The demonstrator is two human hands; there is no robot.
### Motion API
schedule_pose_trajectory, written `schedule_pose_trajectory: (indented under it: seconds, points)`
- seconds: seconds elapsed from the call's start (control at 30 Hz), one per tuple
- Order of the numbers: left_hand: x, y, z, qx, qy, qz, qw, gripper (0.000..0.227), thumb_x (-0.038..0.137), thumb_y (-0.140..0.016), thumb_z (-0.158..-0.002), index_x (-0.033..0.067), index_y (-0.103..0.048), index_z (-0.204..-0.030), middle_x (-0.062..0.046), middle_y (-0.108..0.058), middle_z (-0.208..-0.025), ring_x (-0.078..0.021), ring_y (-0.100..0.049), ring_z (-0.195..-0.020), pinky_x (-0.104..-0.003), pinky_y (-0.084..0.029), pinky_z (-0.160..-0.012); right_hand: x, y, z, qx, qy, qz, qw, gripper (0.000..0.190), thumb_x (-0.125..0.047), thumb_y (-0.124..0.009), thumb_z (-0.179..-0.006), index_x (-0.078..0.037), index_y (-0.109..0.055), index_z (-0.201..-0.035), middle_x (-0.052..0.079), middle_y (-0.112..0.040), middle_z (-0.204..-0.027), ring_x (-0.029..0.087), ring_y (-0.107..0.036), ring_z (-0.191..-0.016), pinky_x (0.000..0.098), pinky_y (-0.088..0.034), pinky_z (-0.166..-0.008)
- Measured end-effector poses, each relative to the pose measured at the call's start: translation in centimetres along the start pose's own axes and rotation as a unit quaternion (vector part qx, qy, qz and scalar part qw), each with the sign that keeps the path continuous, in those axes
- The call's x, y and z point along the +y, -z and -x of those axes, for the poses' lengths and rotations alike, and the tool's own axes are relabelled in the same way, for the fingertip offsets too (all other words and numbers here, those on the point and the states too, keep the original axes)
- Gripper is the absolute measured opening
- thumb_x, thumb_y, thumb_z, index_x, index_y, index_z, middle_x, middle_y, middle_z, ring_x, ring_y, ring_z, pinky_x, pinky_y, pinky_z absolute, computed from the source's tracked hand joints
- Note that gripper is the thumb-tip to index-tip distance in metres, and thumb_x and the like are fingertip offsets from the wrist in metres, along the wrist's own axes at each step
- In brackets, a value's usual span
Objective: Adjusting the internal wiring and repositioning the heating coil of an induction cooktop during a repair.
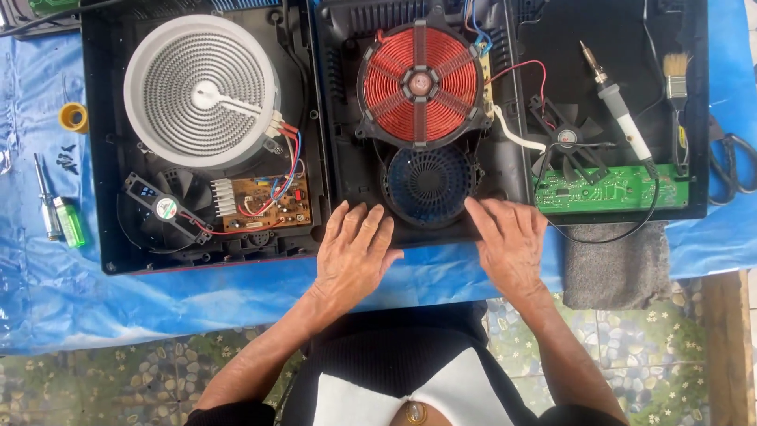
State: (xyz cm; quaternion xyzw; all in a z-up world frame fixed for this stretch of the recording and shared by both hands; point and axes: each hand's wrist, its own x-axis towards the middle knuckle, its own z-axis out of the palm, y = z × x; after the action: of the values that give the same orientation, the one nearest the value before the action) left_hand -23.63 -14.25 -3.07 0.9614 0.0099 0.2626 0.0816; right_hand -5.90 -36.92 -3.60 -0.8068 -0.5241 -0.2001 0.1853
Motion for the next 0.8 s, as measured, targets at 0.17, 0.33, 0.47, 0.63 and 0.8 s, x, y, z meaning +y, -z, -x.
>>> schedule_pose_trajectory:
  seconds: [0.17, 0.33, 0.47, 0.63, 0.8]
  points:
    - [-0.2, 0.1, -0.6, 0.012, 0.002, -0.032, 0.999, 0.041, 0.037, -0.069, -0.095, 0.0038, -0.068, -0.119, -0.021, -0.062, -0.120, -0.0451, -0.062, -0.116, -0.061, -0.045, -0.106, -0.4, -1.3, -1.2, 0.013, -0.015, 0.026, 0.999, 0.061, -0.002, -0.070, -0.080, -0.018, -0.068, -0.139, 0.005, -0.062, -0.111, 0.025, -0.059, -0.104, 0.0425, -0.039, -0.091]
    - [0.9, 1.2, -2.3, 0.054, -0.007, -0.038, 0.998, 0.031, 0.029, -0.069, -0.096, 0.0031, -0.069, -0.113, -0.020, -0.064, -0.113, -0.0461, -0.065, -0.113, -0.058, -0.048, -0.104, -1.0, -0.3, -2.3, 0.010, -0.048, 0.057, 0.997, 0.058, -0.007, -0.072, -0.082, -0.017, -0.067, -0.139, 0.007, -0.062, -0.110, 0.027, -0.059, -0.103, 0.0429, -0.039, -0.090]
    - [1.4, 1.2, -2.6, 0.052, -0.007, -0.061, 0.997, 0.030, 0.031, -0.064, -0.100, 0.0044, -0.070, -0.113, -0.019, -0.066, -0.113, -0.0445, -0.066, -0.112, -0.056, -0.049, -0.103, -0.7, 2.7, -2.7, -0.002, -0.092, -0.120, 0.988, 0.051, -0.021, -0.079, -0.085, -0.017, -0.069, -0.134, 0.005, -0.065, -0.120, 0.027, -0.061, -0.113, 0.0414, -0.042, -0.094]
    - [1.7, 1.6, -2.6, 0.037, 0.006, -0.080, 0.996, 0.031, 0.032, -0.062, -0.102, 0.0049, -0.069, -0.114, -0.018, -0.066, -0.117, -0.0415, -0.066, -0.114, -0.054, -0.048, -0.106, 7.5, 7.3, -0.1, 0.051, -0.163, -0.139, 0.975, 0.038, -0.007, -0.080, -0.091, -0.007, -0.073, -0.129, 0.014, -0.067, -0.121, 0.034, -0.060, -0.113, 0.0432, -0.045, -0.098]
    - [1.9, 2.8, -2.6, 0.018, 0.036, 0.015, 0.999, 0.031, 0.030, -0.062, -0.104, 0.0033, -0.068, -0.119, -0.013, -0.063, -0.129, -0.0315, -0.066, -0.109, -0.054, -0.051, -0.105, 19.5, 8.7, 1.8, 0.116, -0.203, 0.115, 0.965, 0.016, 0.002, -0.073, -0.106, 0.006, -0.082, -0.118, 0.017, -0.069, -0.097, 0.036, -0.061, -0.094, 0.0487, -0.046, -0.083]
